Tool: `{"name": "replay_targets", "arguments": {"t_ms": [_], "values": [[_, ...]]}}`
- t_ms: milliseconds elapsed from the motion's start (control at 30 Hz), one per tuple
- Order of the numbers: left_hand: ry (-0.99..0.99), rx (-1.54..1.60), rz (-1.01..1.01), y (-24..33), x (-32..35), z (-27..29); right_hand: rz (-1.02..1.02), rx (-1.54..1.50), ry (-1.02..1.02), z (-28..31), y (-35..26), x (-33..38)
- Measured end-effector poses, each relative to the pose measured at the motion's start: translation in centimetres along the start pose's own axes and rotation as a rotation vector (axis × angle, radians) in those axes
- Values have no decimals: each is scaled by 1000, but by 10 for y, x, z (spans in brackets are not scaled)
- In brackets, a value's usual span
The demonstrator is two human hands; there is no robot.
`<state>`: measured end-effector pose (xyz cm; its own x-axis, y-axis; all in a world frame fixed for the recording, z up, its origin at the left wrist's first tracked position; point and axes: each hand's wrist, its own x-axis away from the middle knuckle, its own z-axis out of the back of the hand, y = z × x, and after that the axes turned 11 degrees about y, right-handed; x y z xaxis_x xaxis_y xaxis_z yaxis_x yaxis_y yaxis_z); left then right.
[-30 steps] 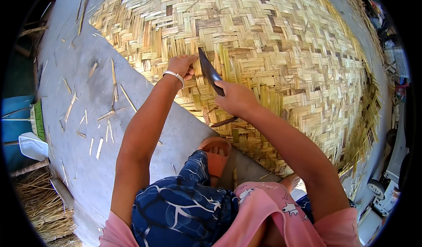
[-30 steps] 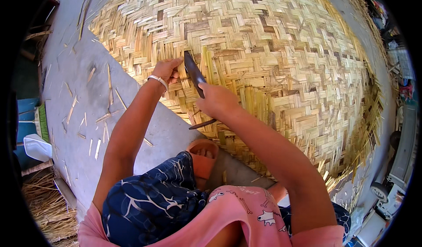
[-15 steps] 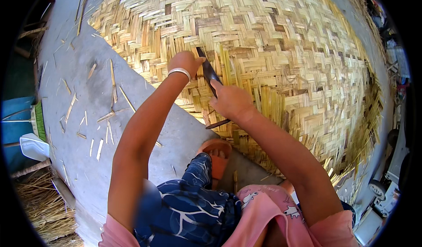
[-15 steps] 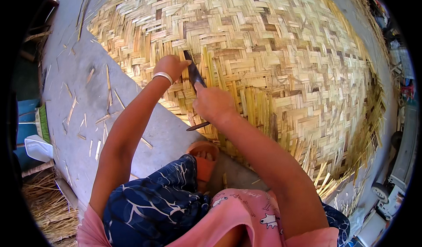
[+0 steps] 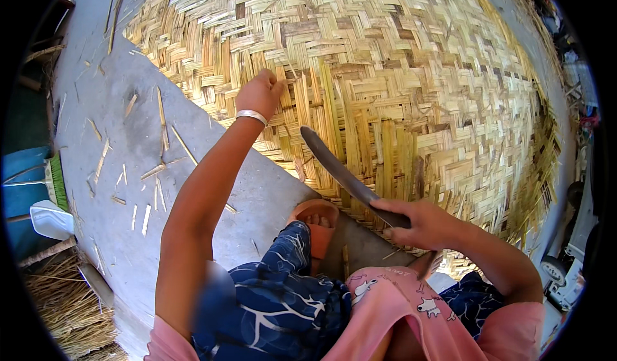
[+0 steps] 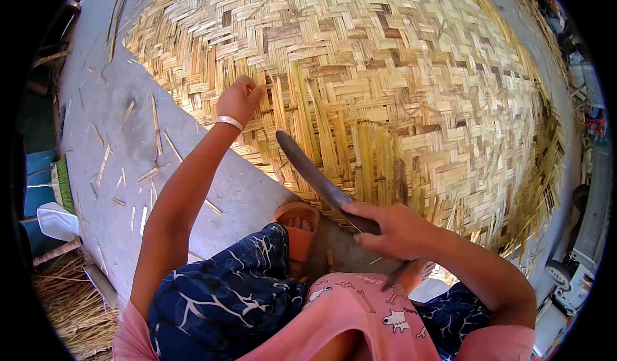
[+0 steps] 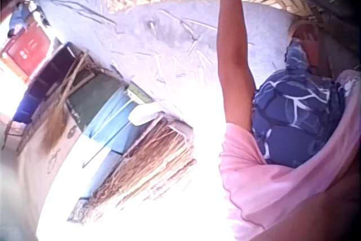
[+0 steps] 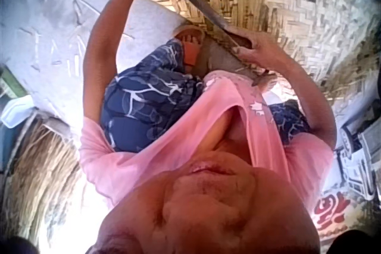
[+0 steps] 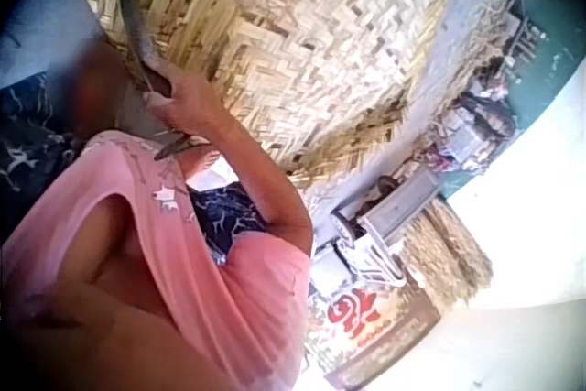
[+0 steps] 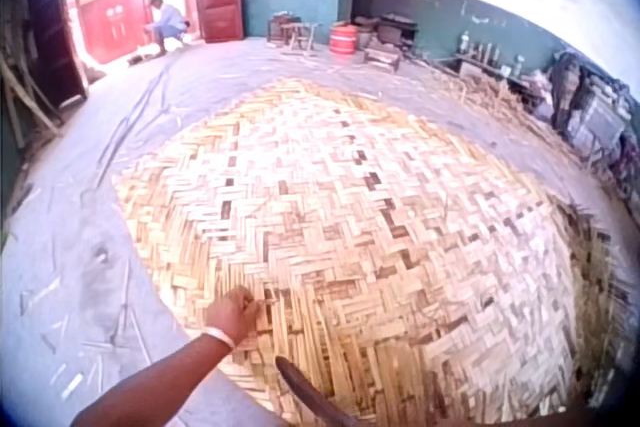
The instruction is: The person uses a curved knife to trim and adjust the edges of a large woven mat. They repeatedly tap and press the mat's edge to secure the weave, working along the perimeter.
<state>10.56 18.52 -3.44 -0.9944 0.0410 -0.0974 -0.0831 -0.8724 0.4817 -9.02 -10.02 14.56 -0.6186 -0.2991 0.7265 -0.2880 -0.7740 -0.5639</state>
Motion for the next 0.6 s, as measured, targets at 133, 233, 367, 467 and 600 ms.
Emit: {"name": "replay_targets", "arguments": {"t_ms": [133, 233, 367, 467, 600], "values": [[-205, 687, 426, 5, 4, 6, 42, -259, -101, -2, 4, 12], [-447, 910, 604, 10, 2, 13, 195, -342, -87, -9, 2, 10], [-638, 900, 601, 16, 1, 20, 293, -390, -80, -16, -1, 6], [-609, 844, 611, 19, 5, 21, 230, -372, -97, -16, 1, 3], [-542, 875, 621, 20, -4, 17, 334, 151, 46, -14, 14, -13]]}}
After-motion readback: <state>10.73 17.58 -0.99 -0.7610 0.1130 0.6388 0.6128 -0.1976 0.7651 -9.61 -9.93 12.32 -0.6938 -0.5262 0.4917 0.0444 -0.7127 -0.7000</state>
